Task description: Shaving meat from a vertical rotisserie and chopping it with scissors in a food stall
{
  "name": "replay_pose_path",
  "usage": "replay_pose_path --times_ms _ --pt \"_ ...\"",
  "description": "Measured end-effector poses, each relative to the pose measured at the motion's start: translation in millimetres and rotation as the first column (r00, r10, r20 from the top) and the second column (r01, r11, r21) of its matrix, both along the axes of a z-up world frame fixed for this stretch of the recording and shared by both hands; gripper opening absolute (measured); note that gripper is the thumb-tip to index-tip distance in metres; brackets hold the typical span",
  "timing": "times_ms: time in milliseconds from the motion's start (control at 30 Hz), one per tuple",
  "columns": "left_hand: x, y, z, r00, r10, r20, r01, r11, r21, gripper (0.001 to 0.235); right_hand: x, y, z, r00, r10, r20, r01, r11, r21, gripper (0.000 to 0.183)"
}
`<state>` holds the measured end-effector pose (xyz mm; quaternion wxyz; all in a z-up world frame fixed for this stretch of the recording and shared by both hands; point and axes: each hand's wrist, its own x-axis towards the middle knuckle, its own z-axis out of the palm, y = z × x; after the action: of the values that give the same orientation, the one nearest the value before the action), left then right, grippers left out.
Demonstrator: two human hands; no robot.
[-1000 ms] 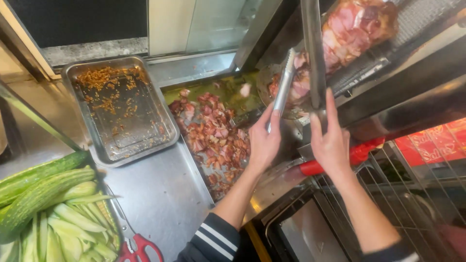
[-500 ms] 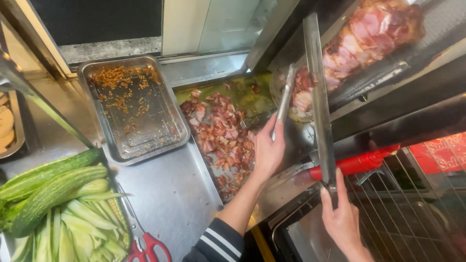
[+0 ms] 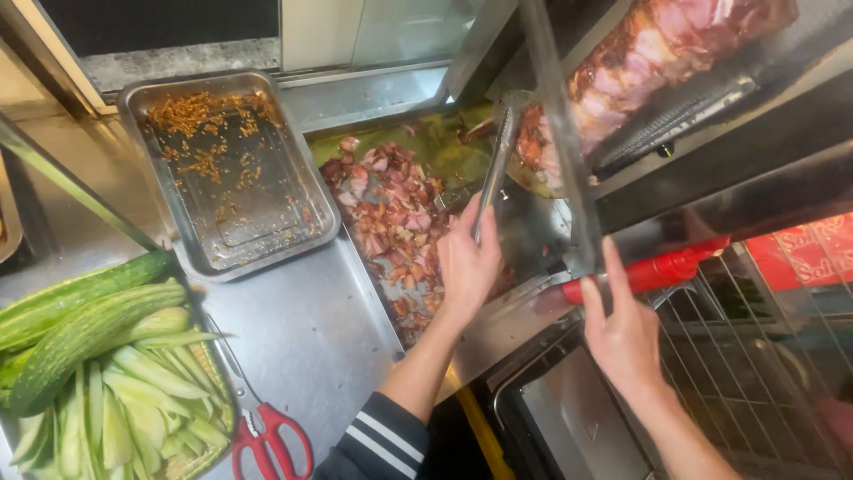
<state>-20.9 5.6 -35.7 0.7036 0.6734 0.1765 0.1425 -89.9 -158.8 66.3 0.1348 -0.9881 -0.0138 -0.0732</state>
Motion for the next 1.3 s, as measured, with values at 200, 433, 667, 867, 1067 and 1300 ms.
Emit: replay_pose_path --times_ms 200,433,667,867,1067,1300 --pt "2.7 8.6 -9.0 0.999 -0.039 -0.035 0.042 0.993 0.112 0.052 -54.4 -32.0 0.6 0.882 -0.39 -0.264 0.342 0.916 -0.209 0.074" --pt "-8.9 -0.6 0.5 0.998 -0.046 -0.044 0.045 0.999 -0.013 0.055 42.6 -6.4 -1.2 0.998 0.068 0.014 -0.065 0.986 -0.15 0.065" --pt "-0.7 20.1 4.7 0.986 -0.071 -0.151 0.064 0.997 -0.052 0.057 -26.9 -46.6 -15.3 0.95 -0.185 -0.253 0.134 0.969 -0.206 0.071" --pt "-3.1 15.0 1.8 0.984 -0.042 -0.171 0.042 0.999 -0.004 0.055 -27.8 -13.4 35.3 0.901 -0.239 -0.362 0.161 0.959 -0.233 0.072" --pt "-7.5 14.6 3.1 0.982 -0.073 -0.176 0.069 0.997 -0.029 0.057 -51.7 -46.8 51.1 0.833 -0.367 -0.415 0.166 0.88 -0.445 0.078" --pt "-10.1 19.5 5.8 0.978 -0.091 -0.19 0.094 0.995 0.012 0.059 -122.6 -75.9 73.2 0.699 -0.606 -0.38 0.364 0.759 -0.54 0.082"
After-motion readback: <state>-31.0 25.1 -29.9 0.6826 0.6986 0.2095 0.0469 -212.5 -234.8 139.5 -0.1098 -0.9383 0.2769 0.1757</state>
